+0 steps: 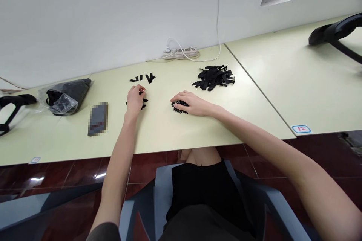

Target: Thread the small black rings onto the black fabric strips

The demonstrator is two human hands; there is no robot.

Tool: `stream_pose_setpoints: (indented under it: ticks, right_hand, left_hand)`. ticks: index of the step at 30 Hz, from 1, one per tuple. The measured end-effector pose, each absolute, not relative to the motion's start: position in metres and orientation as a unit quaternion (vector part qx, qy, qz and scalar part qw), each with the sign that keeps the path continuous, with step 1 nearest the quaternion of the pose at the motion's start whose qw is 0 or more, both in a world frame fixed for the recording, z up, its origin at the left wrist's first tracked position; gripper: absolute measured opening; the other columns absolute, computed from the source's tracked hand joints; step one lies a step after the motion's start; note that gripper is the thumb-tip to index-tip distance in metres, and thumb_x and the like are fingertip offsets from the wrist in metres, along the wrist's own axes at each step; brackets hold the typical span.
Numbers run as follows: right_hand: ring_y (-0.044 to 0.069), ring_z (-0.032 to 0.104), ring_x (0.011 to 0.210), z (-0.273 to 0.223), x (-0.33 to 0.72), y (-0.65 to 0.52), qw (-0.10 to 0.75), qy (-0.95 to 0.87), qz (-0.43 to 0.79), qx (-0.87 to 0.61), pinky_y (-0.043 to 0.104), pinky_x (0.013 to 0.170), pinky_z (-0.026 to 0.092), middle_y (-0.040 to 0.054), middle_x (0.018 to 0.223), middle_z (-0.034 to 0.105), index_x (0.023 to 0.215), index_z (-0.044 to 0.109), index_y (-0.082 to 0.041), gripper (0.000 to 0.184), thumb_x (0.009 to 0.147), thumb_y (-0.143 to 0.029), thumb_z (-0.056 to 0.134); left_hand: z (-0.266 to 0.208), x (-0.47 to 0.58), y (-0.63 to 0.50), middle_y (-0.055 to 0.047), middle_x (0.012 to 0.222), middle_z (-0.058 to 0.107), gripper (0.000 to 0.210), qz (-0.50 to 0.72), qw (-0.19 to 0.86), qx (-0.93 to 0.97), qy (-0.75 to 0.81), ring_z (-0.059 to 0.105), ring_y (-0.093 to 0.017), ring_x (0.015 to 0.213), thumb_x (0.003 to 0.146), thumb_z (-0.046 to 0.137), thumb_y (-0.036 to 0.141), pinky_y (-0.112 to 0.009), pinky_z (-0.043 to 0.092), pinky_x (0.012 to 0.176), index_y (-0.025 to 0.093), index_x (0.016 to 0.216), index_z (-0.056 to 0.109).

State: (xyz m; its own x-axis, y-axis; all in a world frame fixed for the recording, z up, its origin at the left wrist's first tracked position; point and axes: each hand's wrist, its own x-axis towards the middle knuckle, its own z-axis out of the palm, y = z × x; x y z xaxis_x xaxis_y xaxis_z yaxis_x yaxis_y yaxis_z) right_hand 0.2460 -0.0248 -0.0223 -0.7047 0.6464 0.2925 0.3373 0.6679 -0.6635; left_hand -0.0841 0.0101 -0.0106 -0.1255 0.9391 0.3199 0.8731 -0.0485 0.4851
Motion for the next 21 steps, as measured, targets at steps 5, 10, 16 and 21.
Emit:
stream_pose_setpoints:
  ticks: [5,10,16,21]
  right_hand:
    - [0.036,0.065,0.137,-0.019,0.247,-0.026,0.29,-0.861,0.291,-0.299,0.06,0.124,0.048,0.0157,0.14,0.078,0.139,0.079,-0.025,0.052,0.119,-0.058,0.045]
    - [0.035,0.065,0.135,-0.019,0.247,-0.026,0.306,-0.857,0.287,-0.3,0.059,0.122,0.05,0.0139,0.138,0.079,0.136,0.079,-0.026,0.049,0.119,-0.055,0.043]
    - [0.035,0.065,0.136,-0.019,0.248,-0.024,0.312,-0.852,0.287,-0.305,0.058,0.122,0.049,0.0141,0.139,0.08,0.135,0.078,-0.024,0.048,0.119,-0.052,0.043]
    - [0.035,0.065,0.137,-0.019,0.248,-0.025,0.312,-0.851,0.289,-0.309,0.058,0.123,0.05,0.0139,0.138,0.08,0.133,0.078,-0.026,0.048,0.119,-0.054,0.042]
  left_hand:
    - [-0.008,-0.078,0.011,-0.009,0.111,0.075,0.016,0.346,0.074,0.664,0.658,0.07,-0.024,0.097,0.093,0.065,0.014,-0.042,0.056,0.1,0.024,0.104,0.07]
    - [-0.003,-0.068,0.007,-0.007,0.109,0.081,0.013,0.361,0.083,0.673,0.64,0.073,-0.024,0.097,0.094,0.072,0.018,-0.041,0.057,0.098,0.025,0.105,0.072]
    - [0.0,-0.065,0.005,-0.007,0.107,0.083,0.009,0.35,0.061,0.671,0.651,0.075,-0.028,0.106,0.094,0.076,0.023,-0.045,0.053,0.106,0.025,0.103,0.074]
    - [0.004,-0.062,0.003,-0.005,0.098,0.081,0.006,0.37,0.097,0.655,0.651,0.075,-0.025,0.097,0.092,0.075,0.022,-0.039,0.056,0.095,0.025,0.096,0.072]
